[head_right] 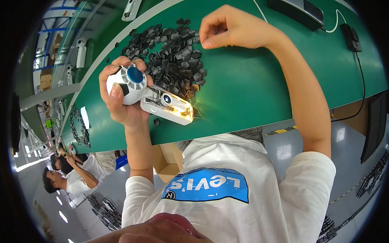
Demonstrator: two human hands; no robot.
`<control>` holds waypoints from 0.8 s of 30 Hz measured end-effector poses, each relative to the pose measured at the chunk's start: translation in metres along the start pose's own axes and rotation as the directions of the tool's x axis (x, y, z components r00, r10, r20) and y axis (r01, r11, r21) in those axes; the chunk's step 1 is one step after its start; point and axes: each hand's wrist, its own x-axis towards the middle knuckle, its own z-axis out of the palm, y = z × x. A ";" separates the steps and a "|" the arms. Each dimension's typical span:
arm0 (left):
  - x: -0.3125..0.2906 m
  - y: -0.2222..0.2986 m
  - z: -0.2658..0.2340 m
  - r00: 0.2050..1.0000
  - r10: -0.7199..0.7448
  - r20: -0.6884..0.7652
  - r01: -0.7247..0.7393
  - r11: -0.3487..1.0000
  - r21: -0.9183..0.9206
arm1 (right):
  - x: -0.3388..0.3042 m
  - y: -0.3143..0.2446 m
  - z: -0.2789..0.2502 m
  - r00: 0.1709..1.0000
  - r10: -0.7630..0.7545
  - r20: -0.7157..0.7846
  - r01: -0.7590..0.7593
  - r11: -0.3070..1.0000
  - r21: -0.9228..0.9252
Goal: Assembling small plastic components into a white toy housing at a factory production line station.
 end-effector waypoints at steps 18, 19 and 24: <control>0.001 -0.010 0.002 0.993 -0.030 -0.115 0.034 0.999 0.037 | 0.005 0.002 0.031 0.968 -0.163 -0.190 0.008 0.779 -0.627; 0.002 -0.011 0.001 0.980 -0.086 -0.179 0.087 0.996 0.000 | 0.005 0.001 0.034 0.962 -0.182 -0.204 -0.003 0.739 -0.674; 0.000 -0.014 -0.003 0.984 -0.065 -0.168 0.067 0.998 0.005 | 0.008 0.003 0.037 0.938 -0.218 -0.270 -0.043 0.698 -0.715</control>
